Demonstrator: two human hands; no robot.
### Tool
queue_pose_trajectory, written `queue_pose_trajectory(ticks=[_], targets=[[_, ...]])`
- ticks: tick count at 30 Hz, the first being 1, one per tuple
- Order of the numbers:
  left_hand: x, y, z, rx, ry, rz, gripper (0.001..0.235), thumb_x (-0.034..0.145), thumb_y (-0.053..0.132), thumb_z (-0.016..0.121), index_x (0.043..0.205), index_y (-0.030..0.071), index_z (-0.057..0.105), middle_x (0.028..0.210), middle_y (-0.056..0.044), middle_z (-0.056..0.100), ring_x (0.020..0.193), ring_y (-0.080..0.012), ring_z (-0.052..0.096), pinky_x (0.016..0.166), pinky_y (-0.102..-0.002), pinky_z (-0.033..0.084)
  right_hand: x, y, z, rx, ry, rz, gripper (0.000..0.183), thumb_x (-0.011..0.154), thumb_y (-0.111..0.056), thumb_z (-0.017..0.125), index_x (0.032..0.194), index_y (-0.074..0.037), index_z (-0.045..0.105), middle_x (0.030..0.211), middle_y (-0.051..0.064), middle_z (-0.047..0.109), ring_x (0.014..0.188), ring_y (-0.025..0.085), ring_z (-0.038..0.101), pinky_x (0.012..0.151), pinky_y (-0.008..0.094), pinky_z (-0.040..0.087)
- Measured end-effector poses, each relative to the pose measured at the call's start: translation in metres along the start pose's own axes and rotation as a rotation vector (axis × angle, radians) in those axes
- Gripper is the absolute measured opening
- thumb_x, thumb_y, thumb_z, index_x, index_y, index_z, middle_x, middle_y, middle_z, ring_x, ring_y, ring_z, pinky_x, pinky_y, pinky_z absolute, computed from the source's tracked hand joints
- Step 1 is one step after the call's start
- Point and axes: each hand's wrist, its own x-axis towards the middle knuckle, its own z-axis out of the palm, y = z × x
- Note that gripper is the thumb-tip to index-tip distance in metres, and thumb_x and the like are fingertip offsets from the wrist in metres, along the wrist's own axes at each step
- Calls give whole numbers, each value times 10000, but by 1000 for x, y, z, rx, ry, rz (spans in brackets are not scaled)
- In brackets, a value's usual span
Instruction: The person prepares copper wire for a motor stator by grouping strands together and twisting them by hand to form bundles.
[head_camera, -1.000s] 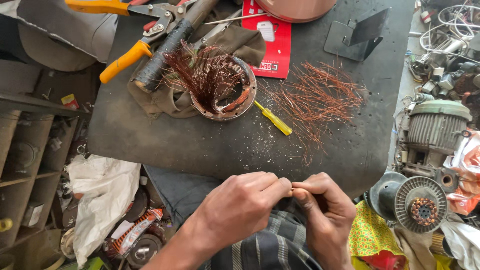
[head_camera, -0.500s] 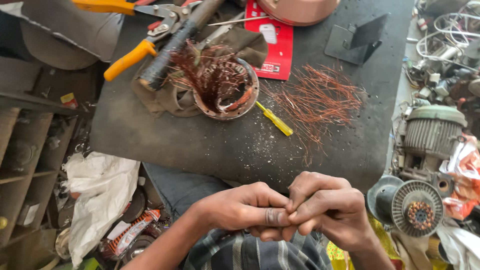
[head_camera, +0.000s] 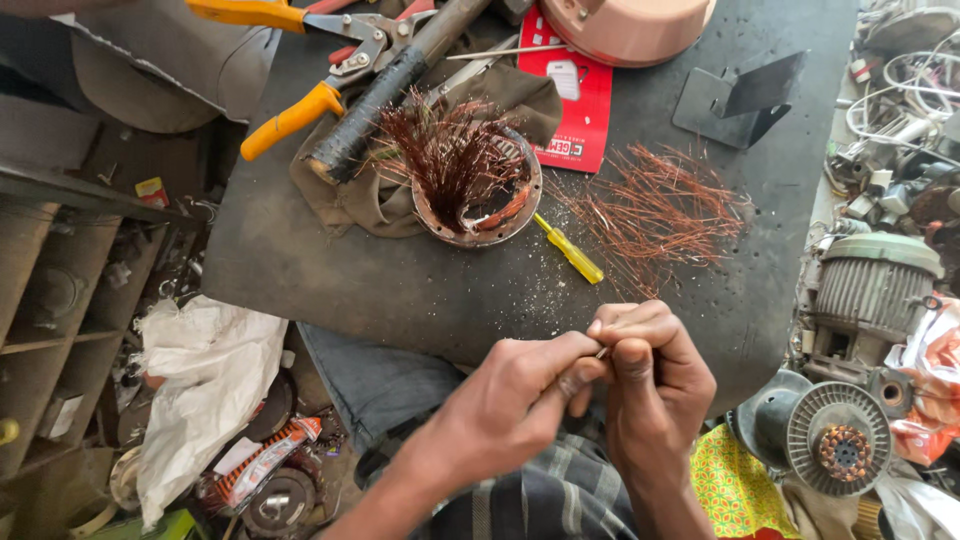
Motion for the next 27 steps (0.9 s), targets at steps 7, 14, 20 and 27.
queue_pose_trajectory(ticks=[7, 14, 20, 27], targets=[[-14, -1, -19, 343, 59, 68, 43, 964, 40, 616, 1005, 36, 631, 811, -148, 684, 796, -347, 691, 646, -411, 514, 9, 3, -7, 39, 114, -7, 248, 1105, -189, 658, 973, -14, 543, 923, 83, 578, 952, 195, 598, 936, 329, 486], [-21, -4, -16, 785, 156, 285, 90, 918, 111, 712, 966, 59, 655, 726, -45, 610, 731, -237, 611, 680, -384, 486, 3, 5, -10, 185, 216, 43, 252, 1122, -175, 657, 962, -5, 561, 915, 77, 572, 958, 211, 595, 930, 373, 514], [-26, -17, -25, 943, 259, 441, 173, 917, 158, 731, 1053, 64, 682, 792, -17, 619, 778, -209, 594, 847, -383, 514, 8, -4, -21, 221, 328, 91, 194, 1079, -183, 660, 1008, -12, 601, 953, 131, 645, 936, 221, 610, 927, 377, 526], [-52, -52, -44, 946, 372, 323, 217, 754, 7, 687, 951, 93, 717, 834, -57, 669, 850, -265, 643, 879, -442, 496, 13, 7, -41, 178, 387, 55, 187, 1085, -177, 674, 1001, -33, 589, 927, 130, 640, 874, 224, 627, 876, 368, 545]])
